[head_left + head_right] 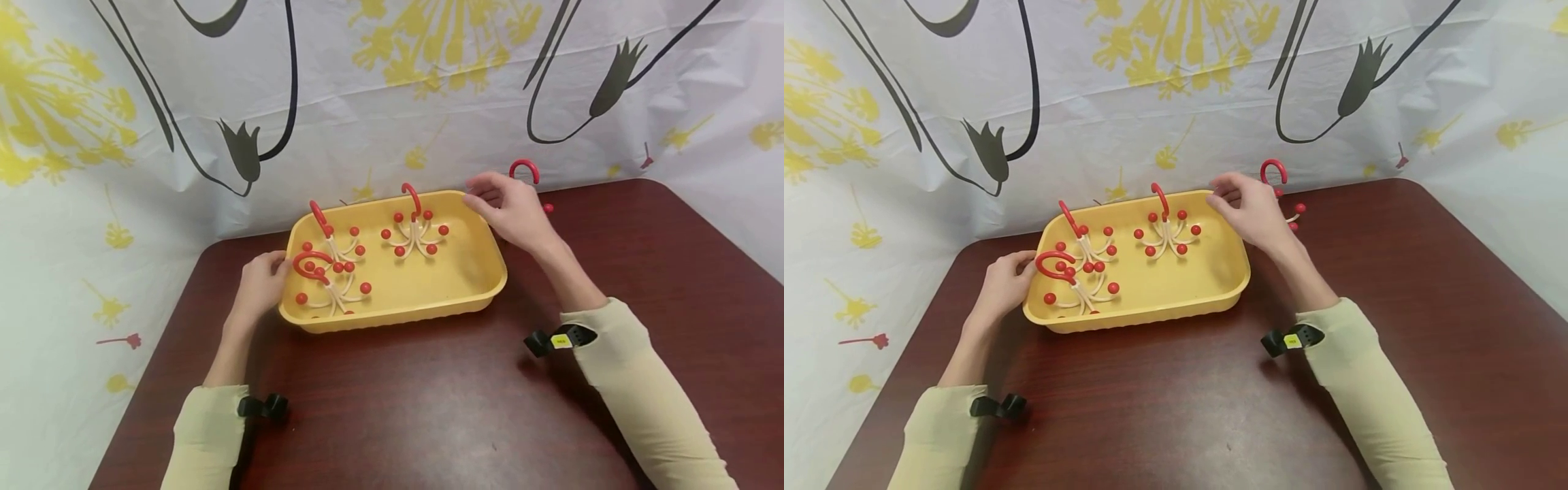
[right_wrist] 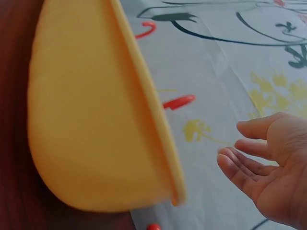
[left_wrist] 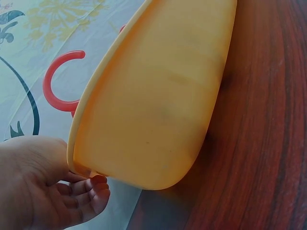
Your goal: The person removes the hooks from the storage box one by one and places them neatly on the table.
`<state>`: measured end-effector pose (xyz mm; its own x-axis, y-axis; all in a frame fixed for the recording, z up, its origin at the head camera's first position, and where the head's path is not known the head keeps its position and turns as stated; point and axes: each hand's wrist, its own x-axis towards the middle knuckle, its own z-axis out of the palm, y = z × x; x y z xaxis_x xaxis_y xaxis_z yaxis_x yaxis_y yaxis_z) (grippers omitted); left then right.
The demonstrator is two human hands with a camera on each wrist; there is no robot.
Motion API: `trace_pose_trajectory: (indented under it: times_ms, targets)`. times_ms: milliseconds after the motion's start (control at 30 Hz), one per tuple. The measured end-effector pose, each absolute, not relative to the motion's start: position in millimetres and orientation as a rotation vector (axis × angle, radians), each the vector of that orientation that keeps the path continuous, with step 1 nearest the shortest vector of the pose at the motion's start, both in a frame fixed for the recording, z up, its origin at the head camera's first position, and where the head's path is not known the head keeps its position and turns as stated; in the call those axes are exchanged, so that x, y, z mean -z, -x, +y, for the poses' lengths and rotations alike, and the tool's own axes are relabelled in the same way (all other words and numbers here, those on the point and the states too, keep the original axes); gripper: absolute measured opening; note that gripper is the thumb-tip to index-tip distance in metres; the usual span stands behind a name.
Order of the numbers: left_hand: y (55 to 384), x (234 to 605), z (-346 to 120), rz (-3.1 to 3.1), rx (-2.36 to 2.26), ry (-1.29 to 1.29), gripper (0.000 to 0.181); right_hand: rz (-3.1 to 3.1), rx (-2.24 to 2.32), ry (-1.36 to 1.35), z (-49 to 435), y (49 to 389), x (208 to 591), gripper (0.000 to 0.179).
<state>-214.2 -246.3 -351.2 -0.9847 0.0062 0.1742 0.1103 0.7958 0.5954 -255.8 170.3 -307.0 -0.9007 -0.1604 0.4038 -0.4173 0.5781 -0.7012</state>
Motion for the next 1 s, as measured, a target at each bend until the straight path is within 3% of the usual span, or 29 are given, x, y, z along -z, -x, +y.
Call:
trace_pose_trajectory:
  times_ms: [567,1000]
  targets:
    - [215.1,353.0,-246.4,-2.798,0.982,0.082,0.035,-2.572,-1.352,-0.533,118.1,266.6,317.7,0.032]
    - [215.4,353.7,-245.8,-2.811,1.004,0.041,0.037,-2.582,-1.251,-0.543,99.2,280.6,324.1,0.019]
